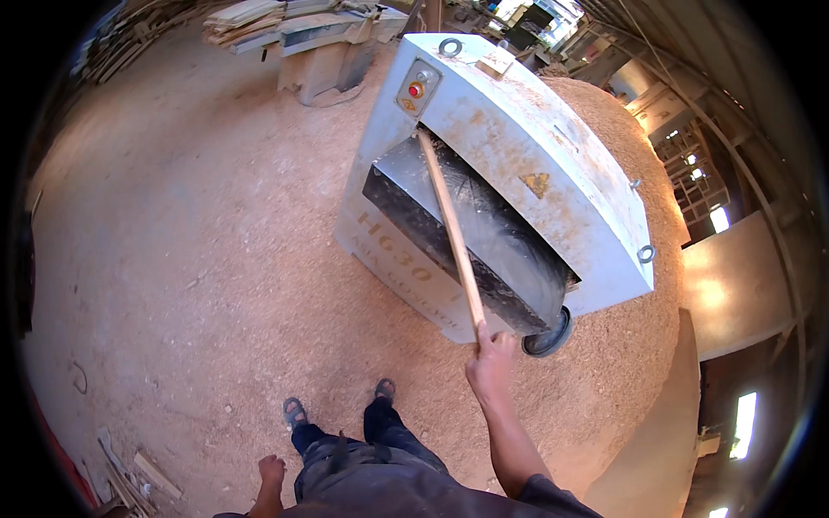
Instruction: The person wipes a plastic jug with a cloth, picks up a plastic bottle, and then moves a heavy metal component of a woodworking machine before scraping sawdust off its surface with a piece of wood.
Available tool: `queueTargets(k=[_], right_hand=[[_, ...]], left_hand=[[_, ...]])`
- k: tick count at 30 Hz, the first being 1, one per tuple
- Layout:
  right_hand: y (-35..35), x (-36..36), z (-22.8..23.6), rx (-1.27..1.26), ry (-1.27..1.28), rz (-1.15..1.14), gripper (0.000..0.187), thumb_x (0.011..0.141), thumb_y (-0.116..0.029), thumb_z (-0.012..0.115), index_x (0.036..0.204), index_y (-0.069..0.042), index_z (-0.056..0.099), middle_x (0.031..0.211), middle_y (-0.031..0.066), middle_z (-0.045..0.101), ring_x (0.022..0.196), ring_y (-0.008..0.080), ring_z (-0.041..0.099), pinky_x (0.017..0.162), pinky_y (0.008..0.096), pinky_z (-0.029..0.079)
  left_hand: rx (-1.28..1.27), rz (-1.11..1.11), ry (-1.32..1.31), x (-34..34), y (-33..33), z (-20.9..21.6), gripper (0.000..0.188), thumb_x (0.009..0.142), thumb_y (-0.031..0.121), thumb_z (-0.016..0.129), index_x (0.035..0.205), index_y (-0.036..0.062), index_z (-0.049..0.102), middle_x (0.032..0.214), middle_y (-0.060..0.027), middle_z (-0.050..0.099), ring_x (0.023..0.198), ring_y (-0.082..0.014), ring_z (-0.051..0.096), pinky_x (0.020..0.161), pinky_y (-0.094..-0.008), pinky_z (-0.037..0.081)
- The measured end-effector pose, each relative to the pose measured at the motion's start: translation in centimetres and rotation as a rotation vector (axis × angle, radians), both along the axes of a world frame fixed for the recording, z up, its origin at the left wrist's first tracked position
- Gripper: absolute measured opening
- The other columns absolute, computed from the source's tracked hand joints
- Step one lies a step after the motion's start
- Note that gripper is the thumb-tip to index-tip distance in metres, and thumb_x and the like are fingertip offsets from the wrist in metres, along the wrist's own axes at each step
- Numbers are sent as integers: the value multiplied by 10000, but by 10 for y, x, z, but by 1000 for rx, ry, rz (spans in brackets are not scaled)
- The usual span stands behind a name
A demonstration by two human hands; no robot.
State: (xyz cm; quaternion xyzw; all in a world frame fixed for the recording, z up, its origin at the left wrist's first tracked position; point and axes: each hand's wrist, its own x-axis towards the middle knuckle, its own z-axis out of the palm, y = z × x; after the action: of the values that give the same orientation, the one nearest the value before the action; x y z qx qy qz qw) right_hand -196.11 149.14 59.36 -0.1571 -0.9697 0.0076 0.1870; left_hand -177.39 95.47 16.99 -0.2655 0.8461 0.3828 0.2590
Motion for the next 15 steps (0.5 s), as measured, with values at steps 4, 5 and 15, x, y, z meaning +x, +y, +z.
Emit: queueTargets(k=[4,5,15], right_hand=[[-2,-17,-20,25,-42,-8,466,773,7,650,1236,-50,663,855,169,519,820,333,502,694,443,420],[-2,-16,-23,-42,-27,-55,465,766,-5,659,1229,-46,666,847,179,520,808,339,514,696,450,428],[-29,-75,-16,-125,-19,-86,434,811,-46,626,1244,-43,656,863,213,530,846,373,542,710,470,452]], left_hand=[[188,171,22,-54,41,27,387,783,78,619,1119,-106,672,911,-228,709,808,-287,695,757,-364,543],[203,141,41,-71,48,42,389,789,81,622,1126,-109,667,912,-224,709,800,-280,694,751,-359,542],[252,201,62,-110,63,76,400,844,104,652,1172,-123,633,938,-193,710,800,-230,677,737,-329,533]])
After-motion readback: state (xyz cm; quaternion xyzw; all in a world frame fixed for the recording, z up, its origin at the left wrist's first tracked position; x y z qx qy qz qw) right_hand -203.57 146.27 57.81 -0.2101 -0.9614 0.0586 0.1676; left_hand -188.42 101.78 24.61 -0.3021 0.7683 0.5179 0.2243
